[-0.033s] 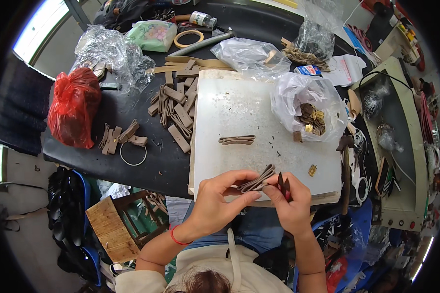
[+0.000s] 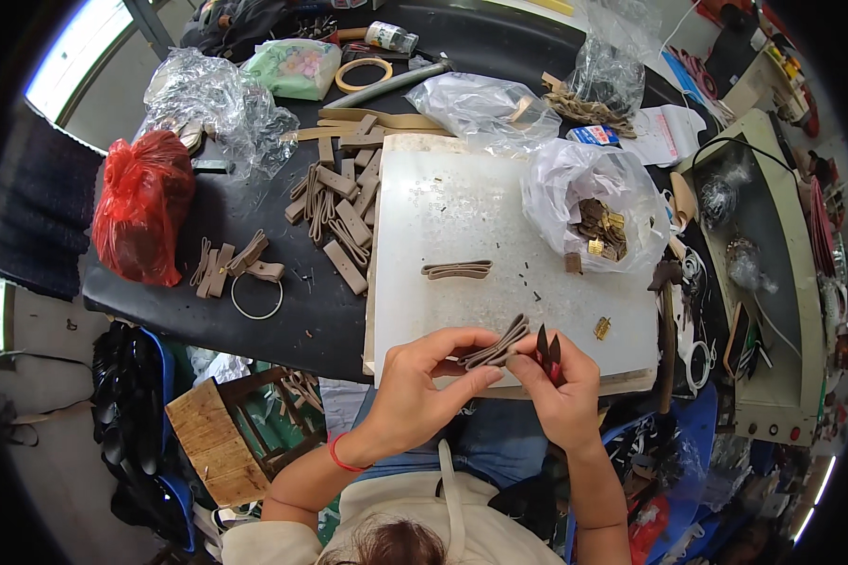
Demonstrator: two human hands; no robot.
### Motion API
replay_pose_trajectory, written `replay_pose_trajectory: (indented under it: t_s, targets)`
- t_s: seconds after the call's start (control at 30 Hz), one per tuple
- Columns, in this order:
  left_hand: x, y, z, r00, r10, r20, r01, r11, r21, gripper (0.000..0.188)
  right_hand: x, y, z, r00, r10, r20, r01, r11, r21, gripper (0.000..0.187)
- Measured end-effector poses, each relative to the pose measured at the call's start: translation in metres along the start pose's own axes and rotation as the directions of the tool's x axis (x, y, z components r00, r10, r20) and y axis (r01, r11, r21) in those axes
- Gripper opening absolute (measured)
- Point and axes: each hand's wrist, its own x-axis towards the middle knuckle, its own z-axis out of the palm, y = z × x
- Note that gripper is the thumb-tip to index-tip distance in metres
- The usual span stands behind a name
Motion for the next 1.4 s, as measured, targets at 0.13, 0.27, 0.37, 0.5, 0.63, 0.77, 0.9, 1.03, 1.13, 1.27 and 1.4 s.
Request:
replay_pose_trajectory:
  t_s: [0.13,0.27,0.37,0.5,0.63,0.77,0.9,1.03,1.13,1.27,1.4]
  targets:
    - [-0.001,-0.002,0.003,0.991,-0.125,-0.036,0.114,0.970,-0.215,0.031,0.002,-0.003,0.015,0.991,0.076,-0.109,-0.045,0.964,0.261,0.030]
    - [-0.001,-0.005,0.004,0.992,-0.122,-0.029,0.111,0.965,-0.236,0.031,0.006,-0.008,0.002,0.965,0.247,0.092,-0.262,0.861,0.436,0.035]
    - [-0.001,-0.006,0.006,0.986,-0.166,0.002,0.162,0.956,-0.246,0.031,0.005,-0.005,0.005,0.968,0.231,0.096,-0.246,0.814,0.527,0.033]
    - [-0.005,-0.006,0.006,0.988,-0.148,0.049,0.156,0.951,-0.268,0.033,0.004,-0.002,0.001,0.968,0.203,0.145,-0.250,0.809,0.532,0.032]
    - [0.001,0.013,-0.008,0.903,-0.300,0.308,0.424,0.744,-0.517,0.037,0.007,-0.010,-0.012,0.965,0.137,0.223,-0.231,0.847,0.479,0.035]
    - [0.001,0.000,-0.012,0.882,-0.323,0.342,0.469,0.659,-0.587,0.042,0.004,0.003,-0.008,1.000,-0.025,0.014,0.025,0.999,-0.021,0.036]
    - [0.000,0.001,-0.007,0.928,-0.331,0.173,0.363,0.696,-0.619,0.045,-0.003,-0.004,0.000,0.947,-0.304,-0.099,0.231,0.865,-0.445,0.032]
    - [-0.002,0.002,-0.004,0.943,-0.312,0.119,0.319,0.735,-0.599,0.044,-0.002,-0.002,0.008,0.842,-0.539,0.028,0.432,0.642,-0.633,0.034]
    - [-0.003,0.000,-0.002,0.951,-0.297,0.091,0.293,0.764,-0.575,0.044,-0.001,-0.002,0.008,0.824,-0.561,0.074,0.447,0.565,-0.693,0.029]
    - [-0.007,-0.009,0.005,0.975,-0.224,0.012,0.197,0.829,-0.523,0.043,-0.003,-0.011,0.009,0.874,-0.475,0.103,0.410,0.605,-0.683,0.023]
    - [-0.009,-0.012,0.006,0.991,-0.137,-0.006,0.119,0.879,-0.462,0.040,-0.003,-0.013,0.009,0.923,-0.376,0.083,0.348,0.719,-0.601,0.014]
